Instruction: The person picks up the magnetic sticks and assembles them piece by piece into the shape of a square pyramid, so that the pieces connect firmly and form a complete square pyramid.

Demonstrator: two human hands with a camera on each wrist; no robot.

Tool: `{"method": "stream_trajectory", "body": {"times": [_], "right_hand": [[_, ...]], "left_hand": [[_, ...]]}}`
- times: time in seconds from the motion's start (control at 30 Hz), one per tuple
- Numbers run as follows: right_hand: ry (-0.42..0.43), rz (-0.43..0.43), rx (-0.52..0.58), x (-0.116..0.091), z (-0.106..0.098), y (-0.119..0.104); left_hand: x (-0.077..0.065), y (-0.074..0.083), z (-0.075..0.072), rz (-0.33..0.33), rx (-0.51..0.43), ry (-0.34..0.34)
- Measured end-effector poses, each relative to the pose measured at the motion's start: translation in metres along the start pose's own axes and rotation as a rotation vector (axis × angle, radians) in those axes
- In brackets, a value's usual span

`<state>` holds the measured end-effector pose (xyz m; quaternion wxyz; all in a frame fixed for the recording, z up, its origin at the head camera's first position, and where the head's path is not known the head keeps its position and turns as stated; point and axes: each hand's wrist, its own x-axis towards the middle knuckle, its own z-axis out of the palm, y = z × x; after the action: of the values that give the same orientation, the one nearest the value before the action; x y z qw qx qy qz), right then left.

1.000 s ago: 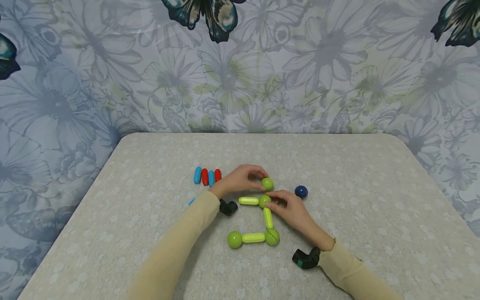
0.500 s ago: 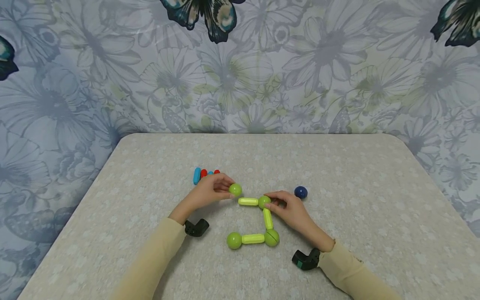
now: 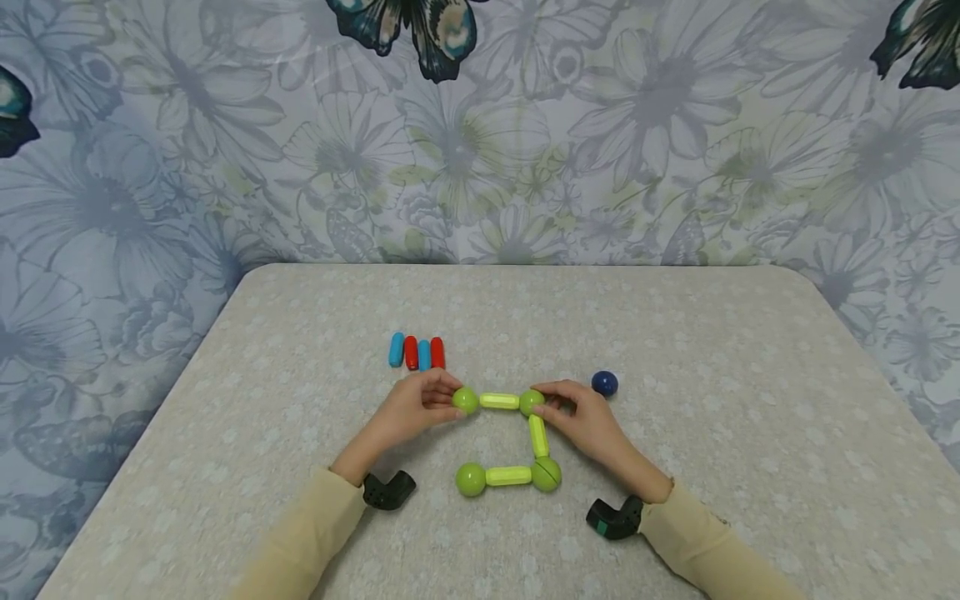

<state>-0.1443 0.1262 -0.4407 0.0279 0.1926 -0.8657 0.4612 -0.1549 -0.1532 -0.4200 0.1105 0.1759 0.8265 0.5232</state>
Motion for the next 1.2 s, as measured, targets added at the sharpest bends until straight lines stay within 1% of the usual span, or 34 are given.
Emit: {"method": "stream_trajectory", "body": {"times": [0.13, 0.27, 0.33, 0.37, 0.43, 0.57, 0.67, 0.73, 0.8, 0.87, 0.97, 1.03, 1.1, 1.2], "right_hand": [[-0.004, 0.002, 0.016, 0.000, 0.000, -0.001], [-0.008, 0.008, 0.023, 0.001, 0.000, -0.001], [-0.010, 0.010, 0.023, 0.001, 0.001, -0.001], [-0.011, 0.012, 0.023, 0.001, 0.001, -0.001], [-0.012, 0.014, 0.026, 0.001, 0.001, -0.001], [-0.014, 0.023, 0.035, 0.001, 0.001, -0.002], [-0.015, 0.031, 0.036, 0.000, 0.000, -0.002], [-0.015, 0.035, 0.038, 0.000, 0.000, -0.002], [-0.017, 0.040, 0.041, 0.000, 0.001, -0.002], [-0.018, 0.042, 0.045, 0.000, 0.001, -0.001], [-0.017, 0.043, 0.044, 0.000, 0.002, -0.001], [-0.016, 0.043, 0.040, 0.000, 0.001, 0.000], [-0.016, 0.042, 0.034, 0.000, 0.001, 0.000], [-0.017, 0.038, 0.031, 0.000, 0.000, 0.000]], "left_hand": [[-0.003, 0.004, 0.003, -0.020, -0.022, 0.018], [-0.008, 0.020, 0.002, -0.008, -0.035, 0.017], [-0.009, 0.024, 0.002, -0.001, -0.028, 0.013], [-0.009, 0.023, 0.002, -0.004, -0.021, 0.014], [-0.008, 0.016, 0.003, -0.014, -0.002, 0.018], [-0.007, 0.003, 0.003, -0.007, 0.037, 0.021], [-0.008, 0.001, 0.003, 0.018, 0.060, 0.017], [-0.009, 0.003, 0.002, 0.016, 0.094, 0.015], [-0.011, 0.007, -0.003, 0.027, 0.129, 0.023], [-0.015, 0.011, -0.014, 0.034, 0.161, 0.061], [-0.021, 0.016, -0.036, 0.029, 0.208, 0.158], [-0.025, 0.014, -0.048, -0.004, 0.235, 0.215], [-0.030, 0.008, -0.056, -0.049, 0.266, 0.235], [-0.035, -0.003, -0.058, -0.086, 0.302, 0.211]]}}
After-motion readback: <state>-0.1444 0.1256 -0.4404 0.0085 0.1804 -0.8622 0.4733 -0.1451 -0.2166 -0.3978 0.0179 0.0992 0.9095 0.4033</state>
